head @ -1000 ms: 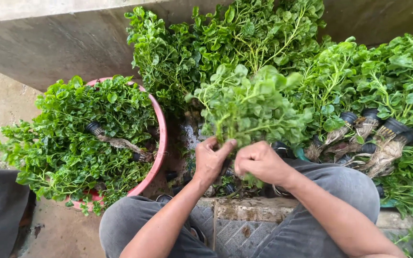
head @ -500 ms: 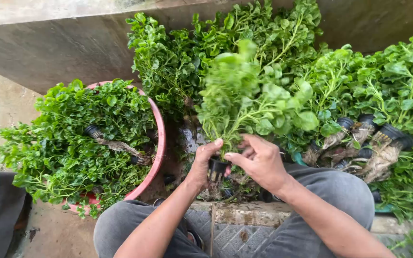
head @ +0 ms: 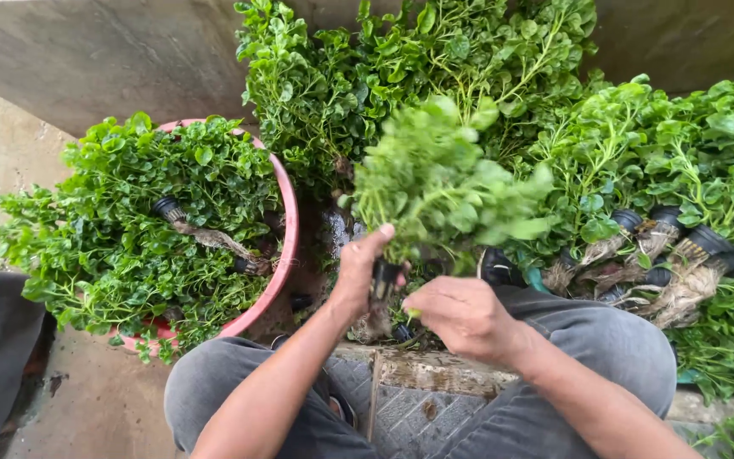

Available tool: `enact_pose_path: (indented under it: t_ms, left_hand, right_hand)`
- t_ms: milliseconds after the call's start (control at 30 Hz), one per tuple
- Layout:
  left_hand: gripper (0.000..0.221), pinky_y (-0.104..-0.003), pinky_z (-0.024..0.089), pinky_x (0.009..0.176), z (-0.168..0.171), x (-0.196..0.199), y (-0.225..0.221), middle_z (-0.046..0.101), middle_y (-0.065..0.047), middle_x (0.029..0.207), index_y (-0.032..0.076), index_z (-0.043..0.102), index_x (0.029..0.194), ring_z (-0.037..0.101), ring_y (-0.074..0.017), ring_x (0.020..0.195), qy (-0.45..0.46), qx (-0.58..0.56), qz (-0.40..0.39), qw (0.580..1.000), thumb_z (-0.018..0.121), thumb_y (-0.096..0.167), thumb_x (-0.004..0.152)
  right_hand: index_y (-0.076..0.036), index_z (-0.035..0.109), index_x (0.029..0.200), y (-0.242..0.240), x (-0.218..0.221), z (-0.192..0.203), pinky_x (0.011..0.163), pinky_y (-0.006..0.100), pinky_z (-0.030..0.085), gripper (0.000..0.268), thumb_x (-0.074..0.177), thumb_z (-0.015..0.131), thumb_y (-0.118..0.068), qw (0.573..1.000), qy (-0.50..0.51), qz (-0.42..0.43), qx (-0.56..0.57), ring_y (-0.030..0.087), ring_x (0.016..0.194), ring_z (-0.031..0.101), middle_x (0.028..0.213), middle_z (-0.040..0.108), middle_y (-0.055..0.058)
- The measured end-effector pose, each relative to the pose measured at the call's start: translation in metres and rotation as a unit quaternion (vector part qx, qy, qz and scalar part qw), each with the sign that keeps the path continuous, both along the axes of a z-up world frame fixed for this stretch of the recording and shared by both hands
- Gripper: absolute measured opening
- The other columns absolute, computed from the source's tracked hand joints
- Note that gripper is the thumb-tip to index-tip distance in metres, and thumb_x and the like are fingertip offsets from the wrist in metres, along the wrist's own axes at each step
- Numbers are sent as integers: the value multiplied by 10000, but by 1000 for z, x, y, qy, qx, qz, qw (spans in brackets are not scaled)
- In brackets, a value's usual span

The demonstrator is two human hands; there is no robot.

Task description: Sorting and bundling green leafy plants at a processing station.

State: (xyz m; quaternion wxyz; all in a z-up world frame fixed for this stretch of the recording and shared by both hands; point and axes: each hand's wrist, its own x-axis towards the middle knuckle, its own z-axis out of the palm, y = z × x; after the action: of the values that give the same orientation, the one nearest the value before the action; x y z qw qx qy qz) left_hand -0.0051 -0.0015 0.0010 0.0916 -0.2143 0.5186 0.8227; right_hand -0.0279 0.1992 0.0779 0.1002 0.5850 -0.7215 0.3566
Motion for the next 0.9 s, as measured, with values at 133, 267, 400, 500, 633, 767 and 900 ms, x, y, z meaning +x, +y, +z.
enact_pose_path:
  t_ms: [133,267,400,500,633,767,900]
  left_hand:
    - [462,-286,536,425,14,-6,-12,732,-148,731,10,702,986,653,-175,478,-3,51,23,998,641,462,914]
    - [440,-293,538,431,20,-2,-5,725,-134,749,16,705,992,661,-184,493,12,51,-2,999,639,445,920]
    - [455,-303,542,441,17,7,12,724,-152,765,-23,687,951,670,-193,503,32,25,-57,998,657,432,943]
    - [470,-297,531,423,19,8,15,715,-178,730,-32,695,942,653,-198,464,33,40,-73,996,656,437,942]
    - [476,-301,529,407,26,4,7,707,-161,745,-33,671,963,655,-200,464,22,31,-36,999,655,442,932]
    - [499,-297,538,419,19,-8,-11,729,-165,758,-4,679,1040,650,-186,477,9,38,3,999,643,475,904]
    - [533,-293,535,433,18,-6,-14,727,-171,755,-15,690,1057,646,-188,478,17,65,-13,998,641,495,914]
  right_hand:
    - [-1,699,1001,-3,-4,0,650,376,572,206,869,762,-145,994,-97,-36,19,277,781,695,880,684,118]
    - [22,685,995,-8,-9,12,560,345,534,335,802,789,-230,992,33,-123,19,298,747,692,888,695,153]
    - [45,691,1027,-7,-7,-17,490,348,525,336,800,824,-164,909,-264,-321,-27,221,515,653,810,708,112]
    - [20,693,903,-2,-8,-17,548,365,492,136,915,775,-88,910,-275,-309,0,256,572,605,722,642,127]
    - [4,701,1011,4,-14,-5,597,335,528,152,864,671,20,983,-166,-74,-25,233,686,678,823,670,104]
    - [-43,731,928,22,-20,10,593,306,567,78,856,756,-60,957,-287,31,38,189,667,736,821,731,51]
    - [-49,743,1026,11,-22,17,567,300,570,371,754,897,-248,958,-241,-97,118,197,645,711,995,719,106]
